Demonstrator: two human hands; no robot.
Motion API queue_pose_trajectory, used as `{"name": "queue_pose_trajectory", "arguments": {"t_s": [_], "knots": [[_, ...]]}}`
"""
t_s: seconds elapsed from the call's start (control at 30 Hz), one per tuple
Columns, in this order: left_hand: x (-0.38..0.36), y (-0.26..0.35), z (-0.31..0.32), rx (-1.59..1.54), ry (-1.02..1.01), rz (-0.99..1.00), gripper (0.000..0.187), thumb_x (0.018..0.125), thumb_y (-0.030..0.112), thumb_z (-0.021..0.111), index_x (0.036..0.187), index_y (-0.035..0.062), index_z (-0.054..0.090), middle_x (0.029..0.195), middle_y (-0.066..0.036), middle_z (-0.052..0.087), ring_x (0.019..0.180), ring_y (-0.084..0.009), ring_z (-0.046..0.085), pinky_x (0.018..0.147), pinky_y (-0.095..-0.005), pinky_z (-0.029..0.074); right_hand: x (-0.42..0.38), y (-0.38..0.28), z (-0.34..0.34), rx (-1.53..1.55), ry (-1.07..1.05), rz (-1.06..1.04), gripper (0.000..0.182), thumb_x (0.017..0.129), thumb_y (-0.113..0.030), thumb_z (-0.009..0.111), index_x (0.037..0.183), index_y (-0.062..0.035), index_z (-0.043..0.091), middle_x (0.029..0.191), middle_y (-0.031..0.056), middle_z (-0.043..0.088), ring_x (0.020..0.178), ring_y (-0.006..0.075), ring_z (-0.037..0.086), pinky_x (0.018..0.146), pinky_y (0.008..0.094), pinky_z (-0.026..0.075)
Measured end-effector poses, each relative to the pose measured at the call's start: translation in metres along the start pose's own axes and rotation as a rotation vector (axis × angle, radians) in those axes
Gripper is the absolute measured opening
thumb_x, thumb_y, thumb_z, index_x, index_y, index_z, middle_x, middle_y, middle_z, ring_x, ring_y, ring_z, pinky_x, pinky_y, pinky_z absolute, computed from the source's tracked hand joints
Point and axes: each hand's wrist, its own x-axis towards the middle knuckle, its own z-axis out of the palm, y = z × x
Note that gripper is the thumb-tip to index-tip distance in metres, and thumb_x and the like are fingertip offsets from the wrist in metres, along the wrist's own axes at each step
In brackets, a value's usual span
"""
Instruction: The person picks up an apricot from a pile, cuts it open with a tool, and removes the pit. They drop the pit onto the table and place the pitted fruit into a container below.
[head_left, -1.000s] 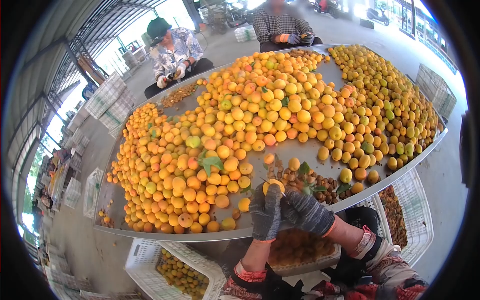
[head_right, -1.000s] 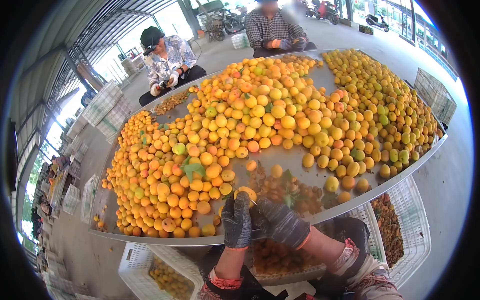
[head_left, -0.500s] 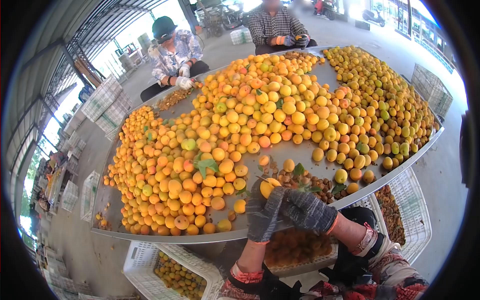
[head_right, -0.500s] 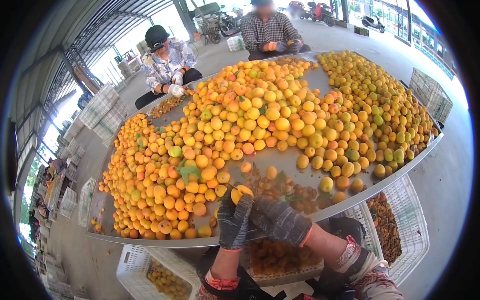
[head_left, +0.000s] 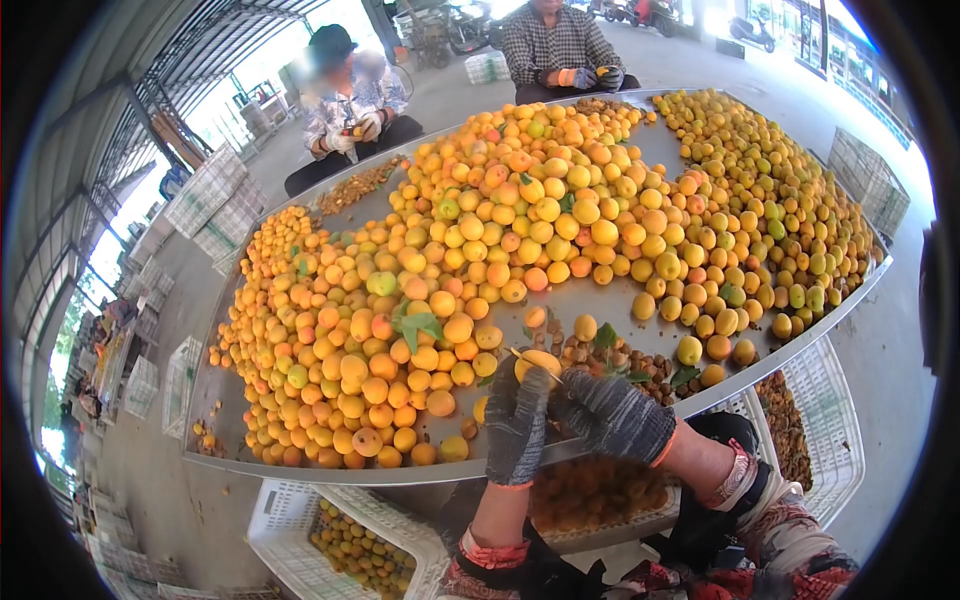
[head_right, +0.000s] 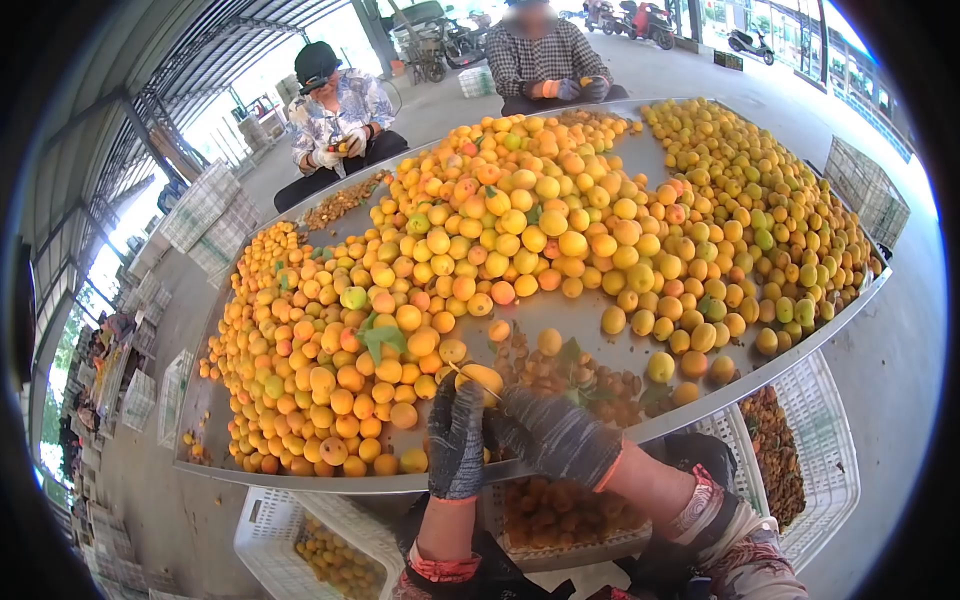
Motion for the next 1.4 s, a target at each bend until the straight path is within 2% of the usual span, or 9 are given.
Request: {"name": "queue_pose_trajectory", "arguments": {"t_s": [0.1, 0.17, 0.6, 0.67, 0.8, 0.97, 1.1, 1.17, 1.4], "knots": [[0.002, 0.000, 0.001, -0.107, -0.091, -0.050, 0.037, 0.086, 0.020, 0.056, 0.116, -0.0003, 0.048, 0.102, -0.005, 0.055, 0.088, -0.0098, 0.051, 0.075, -0.0229, 0.043, -0.005, -0.003, -0.007, 0.208, 0.034, -0.065, 0.033, 0.090, -0.009, 0.044, 0.122, -0.0004, 0.042, 0.117, 0.0112, 0.050, 0.107, 0.0184, 0.049, 0.090, 0.0274, 0.044], [0.003, 0.000, 0.003, -0.108, -0.082, -0.003, 0.036, 0.085, 0.020, 0.057, 0.115, 0.0002, 0.049, 0.101, -0.004, 0.055, 0.087, -0.0095, 0.051, 0.074, -0.0226, 0.043, -0.004, -0.007, -0.012, -0.336, 0.078, -0.277, 0.037, 0.086, -0.006, 0.049, 0.121, 0.0004, 0.044, 0.114, 0.0134, 0.053, 0.104, 0.0217, 0.052, 0.088, 0.0295, 0.045], [0.003, -0.004, 0.002, -0.081, 0.056, -0.268, 0.043, 0.087, 0.039, 0.051, 0.104, -0.0006, 0.055, 0.089, -0.005, 0.058, 0.075, -0.0122, 0.052, 0.067, -0.0241, 0.043, 0.000, -0.008, 0.004, -0.474, 0.254, -0.094, 0.026, 0.076, -0.005, 0.058, 0.101, -0.0018, 0.053, 0.085, 0.0163, 0.059, 0.075, 0.0325, 0.059, 0.062, 0.0372, 0.047], [0.001, -0.001, 0.003, -0.082, 0.021, -0.251, 0.043, 0.086, 0.038, 0.052, 0.104, -0.0005, 0.055, 0.089, -0.005, 0.058, 0.075, -0.0124, 0.052, 0.066, -0.0242, 0.043, 0.000, -0.006, 0.000, -0.509, 0.241, -0.325, 0.023, 0.076, -0.005, 0.058, 0.098, -0.0017, 0.053, 0.083, 0.0160, 0.059, 0.074, 0.0327, 0.059, 0.061, 0.0369, 0.047], [0.002, -0.006, 0.000, -0.109, 0.038, -0.300, 0.039, 0.088, 0.033, 0.050, 0.106, -0.0018, 0.054, 0.092, -0.006, 0.058, 0.079, -0.0120, 0.050, 0.069, -0.0258, 0.042, 0.004, -0.006, 0.002, -0.435, 0.236, -0.146, 0.027, 0.076, -0.005, 0.058, 0.103, -0.0014, 0.052, 0.083, 0.0160, 0.059, 0.073, 0.0320, 0.060, 0.061, 0.0373, 0.048], [0.001, -0.002, 0.008, -0.087, 0.059, -0.241, 0.038, 0.087, 0.029, 0.054, 0.110, -0.0005, 0.052, 0.094, -0.005, 0.057, 0.079, -0.0108, 0.049, 0.069, -0.0241, 0.042, 0.001, 0.005, -0.004, -0.420, 0.186, -0.339, 0.032, 0.079, -0.004, 0.056, 0.110, 0.0007, 0.051, 0.096, 0.0161, 0.059, 0.085, 0.0273, 0.060, 0.071, 0.0339, 0.048], [0.001, 0.005, 0.010, -0.257, 0.083, -0.221, 0.038, 0.084, 0.032, 0.058, 0.108, 0.0027, 0.053, 0.082, -0.001, 0.056, 0.065, -0.0055, 0.049, 0.052, -0.0181, 0.040, 0.002, -0.009, -0.010, -0.146, 0.110, -0.142, 0.031, 0.080, -0.005, 0.055, 0.110, 0.0031, 0.052, 0.102, 0.0161, 0.057, 0.090, 0.0265, 0.058, 0.075, 0.0346, 0.047], [0.001, 0.007, 0.005, -0.240, 0.067, -0.272, 0.037, 0.084, 0.031, 0.058, 0.108, 0.0030, 0.052, 0.080, 0.000, 0.055, 0.063, -0.0047, 0.049, 0.050, -0.0177, 0.039, 0.004, -0.003, -0.019, -0.519, 0.094, -0.519, 0.030, 0.080, -0.007, 0.054, 0.109, 0.0035, 0.053, 0.103, 0.0167, 0.056, 0.086, 0.0273, 0.058, 0.073, 0.0366, 0.047], [0.000, 0.001, -0.002, -0.132, 0.004, -0.194, 0.033, 0.084, 0.026, 0.058, 0.103, -0.0012, 0.052, 0.082, -0.004, 0.056, 0.068, -0.0081, 0.050, 0.055, -0.0211, 0.042, -0.001, -0.029, -0.034, -0.648, -0.040, -0.422, 0.025, 0.081, -0.007, 0.052, 0.104, 0.0012, 0.056, 0.099, 0.0195, 0.056, 0.079, 0.0285, 0.058, 0.068, 0.0365, 0.047]]}}
